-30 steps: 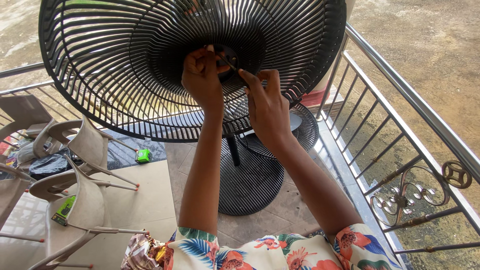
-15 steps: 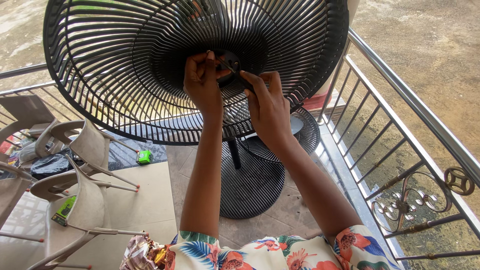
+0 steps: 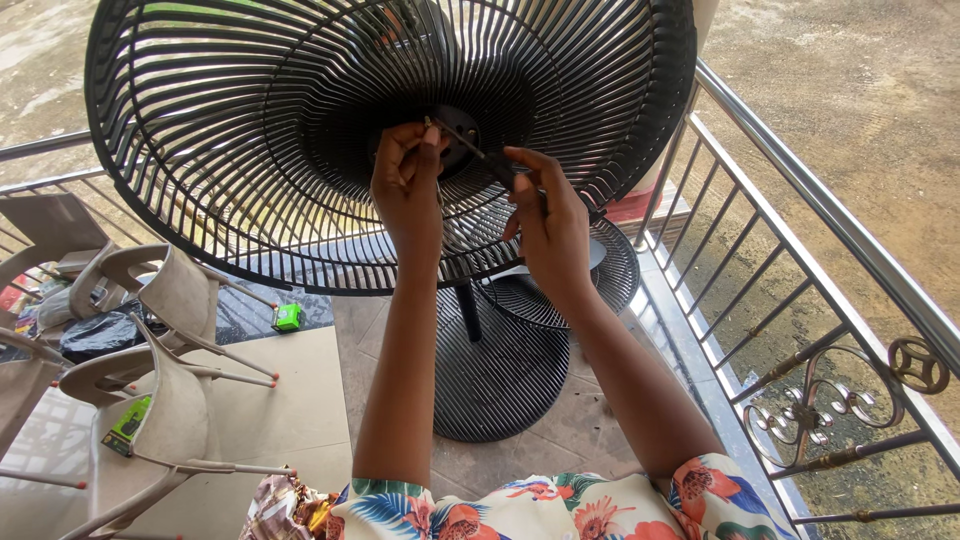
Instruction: The person removes the fan blade from a standing fan, then uses a screwdriver to loosen and remove multiple screws from the front grille. The person detaches the front grille and sets it aside, then removes the rear grille and places it on the floor.
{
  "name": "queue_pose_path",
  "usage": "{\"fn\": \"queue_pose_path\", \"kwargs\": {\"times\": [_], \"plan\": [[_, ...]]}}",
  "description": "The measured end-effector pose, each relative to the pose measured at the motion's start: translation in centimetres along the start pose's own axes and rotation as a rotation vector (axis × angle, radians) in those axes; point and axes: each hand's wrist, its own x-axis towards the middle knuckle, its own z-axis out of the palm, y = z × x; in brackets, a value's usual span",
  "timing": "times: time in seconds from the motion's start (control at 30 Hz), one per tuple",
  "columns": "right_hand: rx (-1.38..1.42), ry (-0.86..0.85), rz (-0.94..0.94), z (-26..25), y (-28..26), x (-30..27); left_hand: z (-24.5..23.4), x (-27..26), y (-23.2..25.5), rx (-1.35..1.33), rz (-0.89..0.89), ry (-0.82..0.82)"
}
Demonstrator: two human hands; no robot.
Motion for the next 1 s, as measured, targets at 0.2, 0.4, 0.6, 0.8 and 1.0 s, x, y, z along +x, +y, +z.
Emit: {"fn": "queue_pose_path", "kwargs": {"times": [0.2,0.4,0.6,0.8,1.0], "plan": [[0.784,-0.020,0.236,-0.3,0.3,-2.7,-1.3,-2.2,2.8,0.379,0.150,-0.030],[0.595,-0.141,0.074,-1.1,0.2,-6.6,-3.2,-9.9,7.2,0.622,0.231,-0.215],[0.252,-0.143,-0.079,-1.4,0.9,-10.5,-4.9,-13.9,7.8,0.721,0.367,-0.365],[0.205,-0.172,-0.083,-2.7,6.4,-14.9,-6.3,-17.0,5.8,0.702,0.257,-0.597],[0.027,-0.169,0.158,-5.8,17.7,-25.2,-11.8,-21.3,3.8,0.719,-0.058,-0.731]]}}
